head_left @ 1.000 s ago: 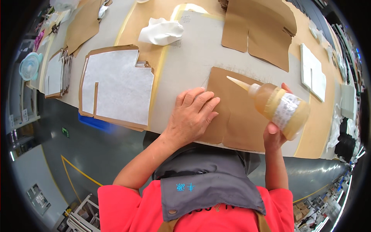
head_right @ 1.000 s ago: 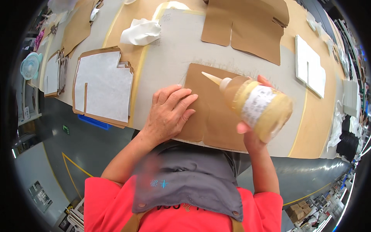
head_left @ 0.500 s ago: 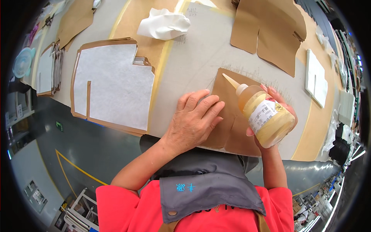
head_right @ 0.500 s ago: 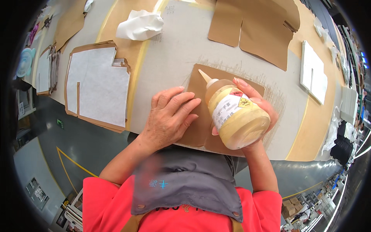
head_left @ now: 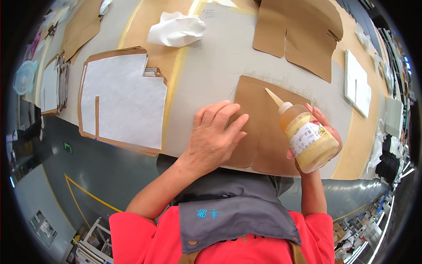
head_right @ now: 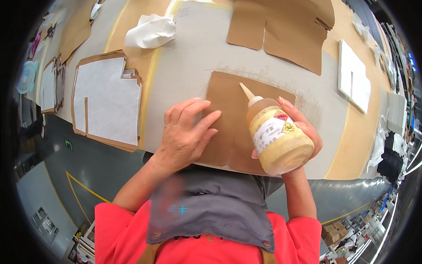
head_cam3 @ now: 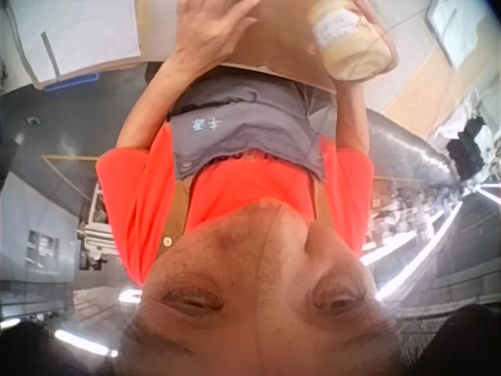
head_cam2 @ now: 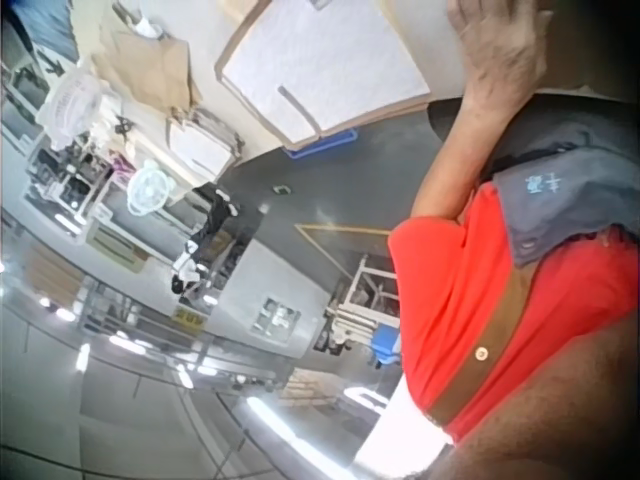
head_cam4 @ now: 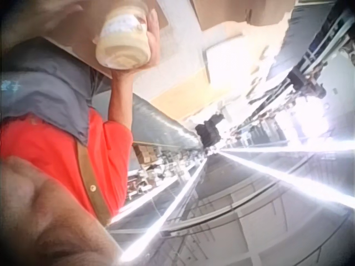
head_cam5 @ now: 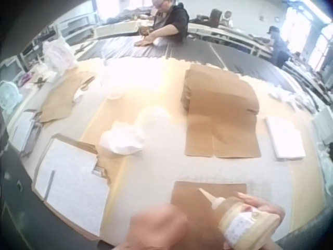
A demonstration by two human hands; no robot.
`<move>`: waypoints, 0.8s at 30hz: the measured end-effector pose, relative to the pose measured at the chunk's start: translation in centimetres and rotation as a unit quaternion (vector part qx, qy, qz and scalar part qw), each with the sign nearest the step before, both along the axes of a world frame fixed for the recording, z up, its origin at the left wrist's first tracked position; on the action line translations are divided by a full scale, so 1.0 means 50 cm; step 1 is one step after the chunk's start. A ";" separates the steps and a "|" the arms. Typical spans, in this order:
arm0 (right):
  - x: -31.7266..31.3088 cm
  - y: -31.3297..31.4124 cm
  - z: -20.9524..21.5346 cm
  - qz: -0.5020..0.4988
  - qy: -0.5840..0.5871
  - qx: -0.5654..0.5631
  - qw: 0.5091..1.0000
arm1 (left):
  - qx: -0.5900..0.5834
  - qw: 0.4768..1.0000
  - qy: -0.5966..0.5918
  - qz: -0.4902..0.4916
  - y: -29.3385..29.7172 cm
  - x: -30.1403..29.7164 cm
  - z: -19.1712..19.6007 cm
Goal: The person applies glue from a squeeze bottle onto brown cardboard pieces and then places white paper cutouts on top, pressing them down to adhere. The process is repeated for multiple units on a workbench in a factory setting.
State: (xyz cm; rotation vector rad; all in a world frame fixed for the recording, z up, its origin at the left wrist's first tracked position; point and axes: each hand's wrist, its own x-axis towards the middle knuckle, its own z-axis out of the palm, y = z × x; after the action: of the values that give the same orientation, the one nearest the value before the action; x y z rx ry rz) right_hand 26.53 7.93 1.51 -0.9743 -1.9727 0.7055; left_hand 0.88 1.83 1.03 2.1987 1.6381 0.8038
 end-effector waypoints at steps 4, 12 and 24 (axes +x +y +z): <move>0.031 -0.012 0.002 -0.038 -0.008 0.001 0.999 | 0.012 1.000 0.003 -0.008 -0.002 0.004 0.013; 0.094 -0.026 0.000 -0.085 0.026 0.042 0.995 | 0.018 0.999 -0.007 -0.044 -0.018 0.037 0.028; 0.141 -0.055 0.000 -0.239 0.136 -0.041 0.960 | 0.003 0.998 -0.004 -0.066 -0.025 0.078 0.037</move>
State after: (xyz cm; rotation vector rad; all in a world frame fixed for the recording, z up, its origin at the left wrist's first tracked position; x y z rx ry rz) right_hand 33.57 5.16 1.50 -1.2710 -1.4024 0.6083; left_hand 4.79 0.58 2.90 2.2774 1.4702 0.7821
